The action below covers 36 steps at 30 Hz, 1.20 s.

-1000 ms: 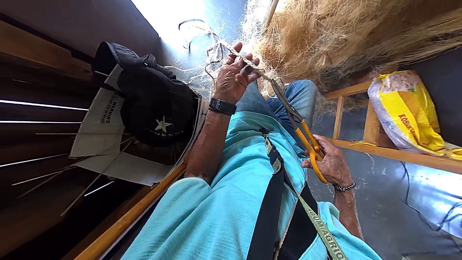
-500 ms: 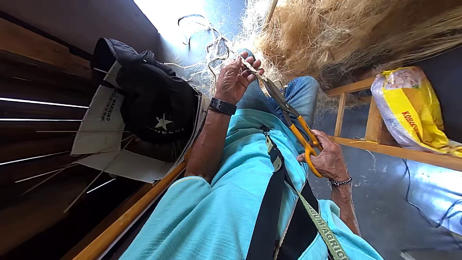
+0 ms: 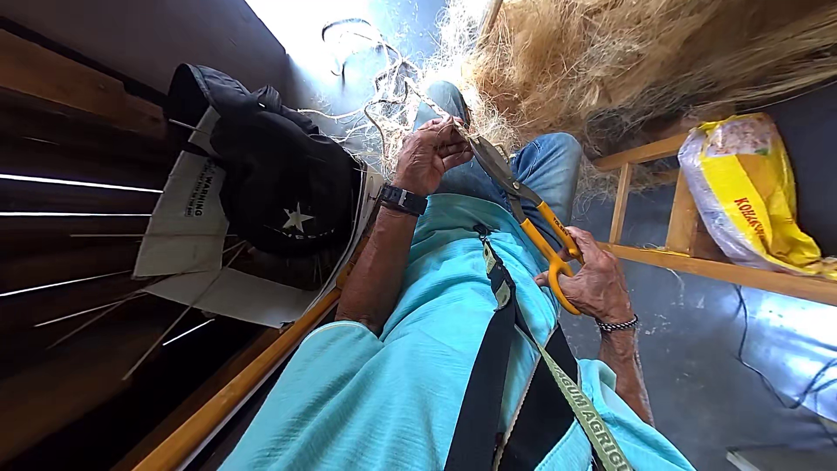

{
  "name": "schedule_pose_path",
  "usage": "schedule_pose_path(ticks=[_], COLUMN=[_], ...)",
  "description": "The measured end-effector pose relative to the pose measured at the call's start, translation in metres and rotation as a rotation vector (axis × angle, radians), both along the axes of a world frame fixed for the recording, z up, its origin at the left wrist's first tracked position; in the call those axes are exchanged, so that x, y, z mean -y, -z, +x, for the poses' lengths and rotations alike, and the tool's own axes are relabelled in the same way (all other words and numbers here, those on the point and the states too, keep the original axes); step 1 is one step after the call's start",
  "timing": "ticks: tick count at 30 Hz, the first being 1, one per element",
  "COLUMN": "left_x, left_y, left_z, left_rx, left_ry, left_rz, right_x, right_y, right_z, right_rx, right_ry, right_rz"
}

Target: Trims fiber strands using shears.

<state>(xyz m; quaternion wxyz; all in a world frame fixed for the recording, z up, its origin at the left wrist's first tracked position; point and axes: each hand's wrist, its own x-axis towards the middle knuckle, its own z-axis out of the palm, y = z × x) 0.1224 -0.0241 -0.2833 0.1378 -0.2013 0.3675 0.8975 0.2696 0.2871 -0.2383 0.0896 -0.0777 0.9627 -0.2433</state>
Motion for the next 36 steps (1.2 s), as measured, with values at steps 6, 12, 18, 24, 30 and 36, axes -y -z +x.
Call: schedule_pose_path(ticks=[6, 12, 18, 24, 30, 36], left_x=[-0.003, -0.006, -0.01, -0.013, -0.015, -0.016], left_y=[-0.005, -0.004, -0.003, -0.004, -0.008, -0.009], left_z=[-0.003, -0.008, -0.012, -0.013, -0.013, -0.012], left_rx=[0.063, 0.093, 0.046, 0.07, 0.115, 0.1], left_ry=[-0.019, -0.014, 0.021, 0.031, 0.035, 0.029], left_rz=[-0.027, -0.056, -0.078, -0.071, -0.081, -0.088], right_x=[0.002, 0.002, -0.001, -0.002, -0.002, -0.002], right_y=[-0.004, -0.005, -0.007, -0.006, -0.005, -0.008], right_z=[0.0, 0.0, -0.001, -0.001, -0.003, -0.005], right_rx=[-0.087, -0.109, -0.108, -0.113, -0.097, -0.056], right_ry=[0.012, 0.025, 0.004, 0.019, 0.022, 0.04], right_rz=[0.049, 0.088, 0.061, 0.064, 0.073, 0.119])
